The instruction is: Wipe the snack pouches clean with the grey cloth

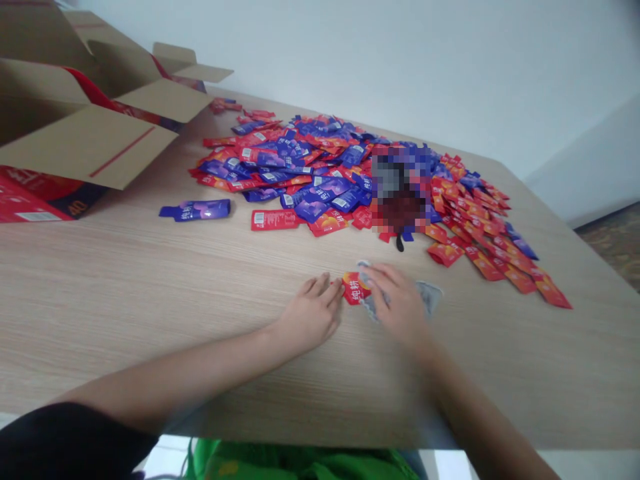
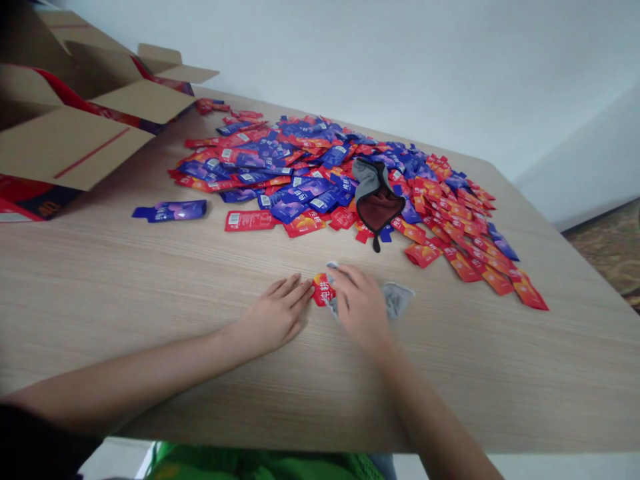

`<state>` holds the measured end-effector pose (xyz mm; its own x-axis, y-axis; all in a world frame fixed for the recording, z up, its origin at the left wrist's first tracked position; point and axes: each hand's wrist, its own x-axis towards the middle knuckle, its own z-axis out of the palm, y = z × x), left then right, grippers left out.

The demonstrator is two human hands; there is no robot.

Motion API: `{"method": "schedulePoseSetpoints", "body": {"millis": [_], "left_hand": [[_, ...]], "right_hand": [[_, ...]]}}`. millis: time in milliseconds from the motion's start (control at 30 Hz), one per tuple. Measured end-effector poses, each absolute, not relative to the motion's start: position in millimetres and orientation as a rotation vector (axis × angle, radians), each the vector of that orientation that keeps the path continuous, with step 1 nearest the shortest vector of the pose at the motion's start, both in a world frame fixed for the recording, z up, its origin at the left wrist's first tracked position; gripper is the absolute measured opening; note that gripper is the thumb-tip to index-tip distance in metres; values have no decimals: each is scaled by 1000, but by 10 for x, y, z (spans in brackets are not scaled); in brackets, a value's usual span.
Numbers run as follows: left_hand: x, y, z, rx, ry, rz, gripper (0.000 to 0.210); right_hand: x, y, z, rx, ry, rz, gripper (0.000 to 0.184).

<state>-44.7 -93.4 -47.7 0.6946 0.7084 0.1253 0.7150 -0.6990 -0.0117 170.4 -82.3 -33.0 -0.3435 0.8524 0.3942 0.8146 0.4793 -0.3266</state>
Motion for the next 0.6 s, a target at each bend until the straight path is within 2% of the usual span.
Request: {"method": "schedulePoseSetpoints", "body": {"millis": [167, 300, 400, 600], "left_hand": [[-425, -944, -468, -2825, -1218, -132, 49], [-423, -919, -487, -2811, -1180, -93, 47], [-416, -911, -501, -2794, -1175, -75, 46], [-403, -926, -482, -2795, -1175, -51, 47]], "right_hand": [[1576, -912, -427, -1410, -2497, -64, 43], [1963, -890, -450, -1729, -2374, -206, 40], [2238, -856, -462, -1875, -2261, -175, 37], [2160, -825, -376, -1627, -1972, -92, 33]]}}
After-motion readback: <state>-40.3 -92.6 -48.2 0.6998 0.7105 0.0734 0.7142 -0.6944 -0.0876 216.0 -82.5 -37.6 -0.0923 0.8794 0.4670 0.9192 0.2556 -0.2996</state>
